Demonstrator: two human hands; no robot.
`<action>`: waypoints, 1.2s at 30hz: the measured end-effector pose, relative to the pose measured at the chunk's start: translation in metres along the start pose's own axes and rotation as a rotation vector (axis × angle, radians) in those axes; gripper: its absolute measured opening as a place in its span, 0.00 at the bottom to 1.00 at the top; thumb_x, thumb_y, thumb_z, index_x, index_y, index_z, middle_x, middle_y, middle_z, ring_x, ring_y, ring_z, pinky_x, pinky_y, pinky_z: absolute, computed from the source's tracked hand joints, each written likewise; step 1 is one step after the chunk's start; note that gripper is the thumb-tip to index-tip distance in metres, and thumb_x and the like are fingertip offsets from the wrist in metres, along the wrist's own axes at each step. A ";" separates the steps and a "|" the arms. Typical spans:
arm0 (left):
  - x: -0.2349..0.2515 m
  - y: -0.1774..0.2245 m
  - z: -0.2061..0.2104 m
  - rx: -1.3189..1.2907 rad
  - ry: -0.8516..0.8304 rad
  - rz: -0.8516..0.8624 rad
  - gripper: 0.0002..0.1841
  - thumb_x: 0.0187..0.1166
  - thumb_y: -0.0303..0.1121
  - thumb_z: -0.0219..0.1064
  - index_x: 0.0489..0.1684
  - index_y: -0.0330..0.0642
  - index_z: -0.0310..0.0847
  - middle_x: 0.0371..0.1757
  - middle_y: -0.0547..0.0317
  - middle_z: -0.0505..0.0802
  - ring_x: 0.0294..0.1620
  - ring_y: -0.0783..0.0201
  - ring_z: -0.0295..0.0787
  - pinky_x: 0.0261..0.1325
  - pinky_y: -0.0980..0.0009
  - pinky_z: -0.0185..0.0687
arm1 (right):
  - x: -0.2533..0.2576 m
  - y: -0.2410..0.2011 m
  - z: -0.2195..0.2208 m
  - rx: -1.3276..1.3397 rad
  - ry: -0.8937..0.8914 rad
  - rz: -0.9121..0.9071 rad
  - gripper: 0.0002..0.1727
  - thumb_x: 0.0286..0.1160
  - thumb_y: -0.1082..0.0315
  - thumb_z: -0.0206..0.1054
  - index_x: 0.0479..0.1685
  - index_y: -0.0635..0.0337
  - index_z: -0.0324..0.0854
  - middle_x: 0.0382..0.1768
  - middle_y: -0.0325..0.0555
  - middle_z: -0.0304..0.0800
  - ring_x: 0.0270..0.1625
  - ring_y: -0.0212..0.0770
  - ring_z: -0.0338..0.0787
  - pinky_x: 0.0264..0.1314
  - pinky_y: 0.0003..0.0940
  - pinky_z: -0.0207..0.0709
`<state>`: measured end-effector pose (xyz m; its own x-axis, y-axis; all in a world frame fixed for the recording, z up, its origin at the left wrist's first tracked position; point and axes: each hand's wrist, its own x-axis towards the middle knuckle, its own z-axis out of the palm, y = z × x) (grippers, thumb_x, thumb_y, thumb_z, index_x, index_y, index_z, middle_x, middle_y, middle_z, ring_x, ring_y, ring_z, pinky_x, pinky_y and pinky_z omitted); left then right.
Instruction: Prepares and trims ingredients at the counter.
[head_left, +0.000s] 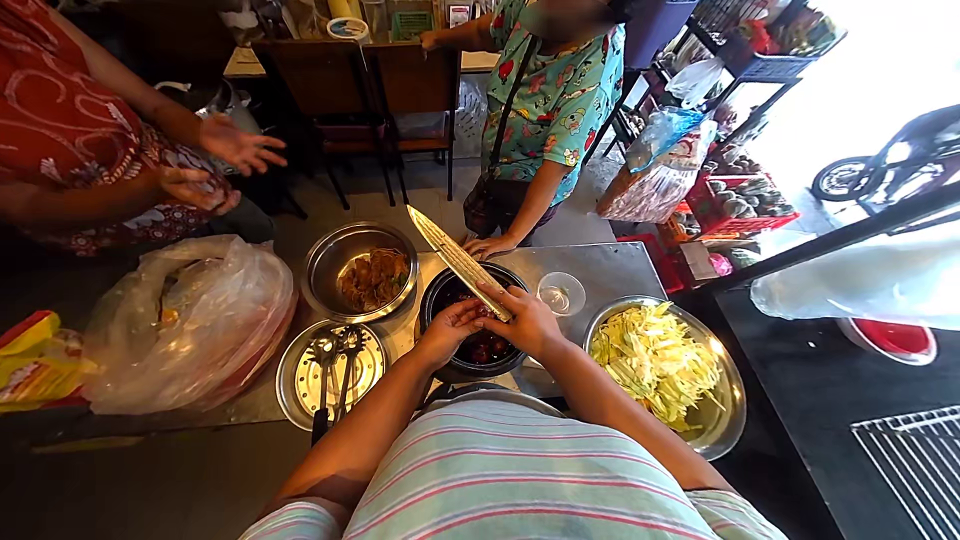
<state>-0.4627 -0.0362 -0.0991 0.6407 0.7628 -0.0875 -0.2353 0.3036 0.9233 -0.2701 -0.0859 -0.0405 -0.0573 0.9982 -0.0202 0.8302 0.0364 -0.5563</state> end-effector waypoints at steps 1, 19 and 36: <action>0.000 0.000 0.000 0.012 -0.011 0.004 0.26 0.79 0.20 0.69 0.76 0.25 0.71 0.68 0.48 0.89 0.66 0.64 0.88 0.74 0.66 0.82 | 0.000 0.001 0.000 -0.008 -0.003 0.000 0.35 0.76 0.37 0.69 0.86 0.21 0.70 0.55 0.53 0.89 0.52 0.53 0.90 0.55 0.57 0.82; -0.008 0.001 -0.003 0.232 -0.048 0.041 0.17 0.79 0.20 0.69 0.65 0.27 0.80 0.60 0.53 0.92 0.61 0.69 0.90 0.71 0.72 0.84 | -0.009 0.007 0.014 0.086 -0.024 -0.042 0.23 0.86 0.44 0.61 0.77 0.28 0.83 0.55 0.48 0.95 0.55 0.48 0.93 0.60 0.54 0.83; -0.003 -0.002 0.009 0.241 0.056 -0.038 0.21 0.83 0.26 0.67 0.71 0.27 0.73 0.56 0.52 0.91 0.54 0.70 0.91 0.67 0.73 0.85 | -0.009 0.003 0.025 -0.202 0.243 -0.157 0.21 0.90 0.49 0.56 0.77 0.22 0.82 0.35 0.52 0.88 0.34 0.52 0.88 0.36 0.50 0.81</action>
<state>-0.4581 -0.0443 -0.0977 0.6024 0.7861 -0.1383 -0.0264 0.1928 0.9809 -0.2808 -0.0964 -0.0625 -0.0799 0.9611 0.2643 0.9159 0.1754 -0.3610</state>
